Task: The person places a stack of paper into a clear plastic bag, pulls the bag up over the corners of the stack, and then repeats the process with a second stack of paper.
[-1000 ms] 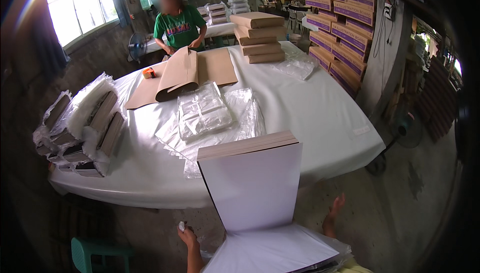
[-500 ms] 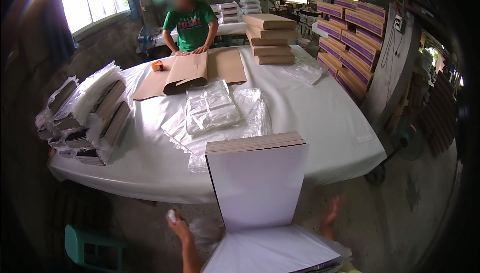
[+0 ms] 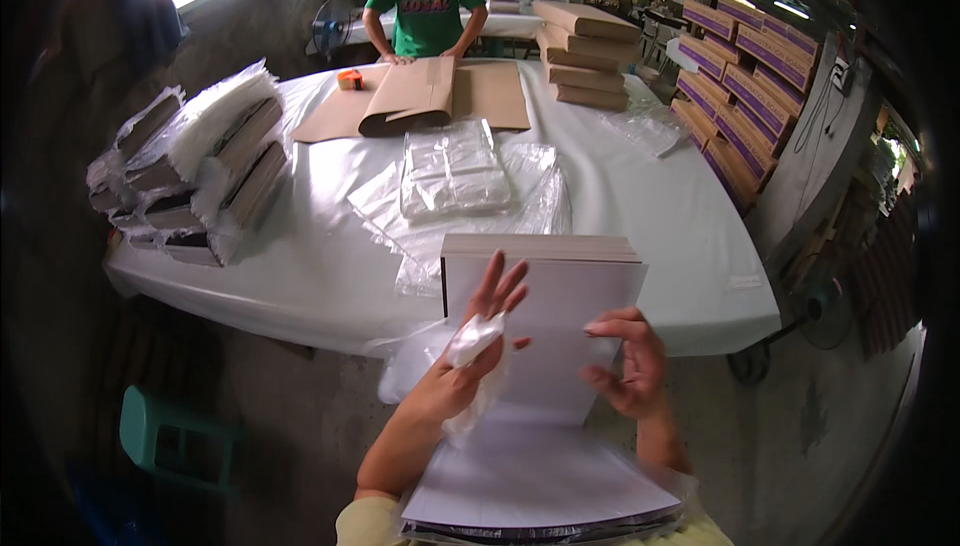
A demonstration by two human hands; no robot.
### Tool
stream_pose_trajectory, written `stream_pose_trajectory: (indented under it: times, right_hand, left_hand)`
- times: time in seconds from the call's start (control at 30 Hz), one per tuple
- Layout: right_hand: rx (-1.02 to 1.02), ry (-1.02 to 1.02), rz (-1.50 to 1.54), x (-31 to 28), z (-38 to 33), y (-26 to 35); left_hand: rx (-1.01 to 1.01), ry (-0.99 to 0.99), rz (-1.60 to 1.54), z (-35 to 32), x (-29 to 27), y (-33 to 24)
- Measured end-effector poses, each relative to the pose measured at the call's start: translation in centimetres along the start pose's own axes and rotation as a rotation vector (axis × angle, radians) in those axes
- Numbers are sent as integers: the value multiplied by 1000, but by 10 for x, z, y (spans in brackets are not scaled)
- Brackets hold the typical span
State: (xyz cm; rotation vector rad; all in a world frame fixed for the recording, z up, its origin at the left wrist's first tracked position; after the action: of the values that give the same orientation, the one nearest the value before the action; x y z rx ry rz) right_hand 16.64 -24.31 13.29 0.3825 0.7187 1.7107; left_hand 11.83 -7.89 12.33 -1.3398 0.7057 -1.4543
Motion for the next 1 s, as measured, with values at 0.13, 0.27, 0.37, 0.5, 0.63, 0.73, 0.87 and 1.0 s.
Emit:
stream_pose_trajectory:
  times: [0.13,0.27,0.37,0.5,0.63,0.73,0.87,1.0]
  right_hand:
    - [21,104,37,45,9,23]
    - [210,18,80,49,-7,0]
    - [394,-25,154,47,-16,-20]
    - [648,-114,284,48,-20,-30]
    - [279,-75,-75,39,-7,-20]
    - [175,-94,-142,44,0,-10]
    - [331,-150,165,44,-8,-29]
    - [412,-158,51,35,-12,-36]
  left_hand:
    - [-239,14,-341,-5,21,7]
    - [-265,78,-456,-7,17,23]
    - [-268,-29,-283,-11,6,29]
    - [-389,-191,-480,-16,-13,54]
    - [-301,-353,-242,-9,-18,56]
    - [-203,-315,-97,-8,-19,59]
    - [-111,-239,52,-10,-5,46]
    - [-138,-325,-107,-10,-14,54]
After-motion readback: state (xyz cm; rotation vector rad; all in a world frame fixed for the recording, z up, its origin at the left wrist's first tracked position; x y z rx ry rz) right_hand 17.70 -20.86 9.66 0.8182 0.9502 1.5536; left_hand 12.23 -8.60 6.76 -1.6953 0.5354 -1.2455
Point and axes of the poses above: each hand's wrist, its own z-axis towards the middle knuckle, its own x-axis out of the palm, y = z × x, the point moved 6 cm from there along z, towards the middle knuckle, and after that the axes turned 14 degrees about -y, right-handed, at the moved point
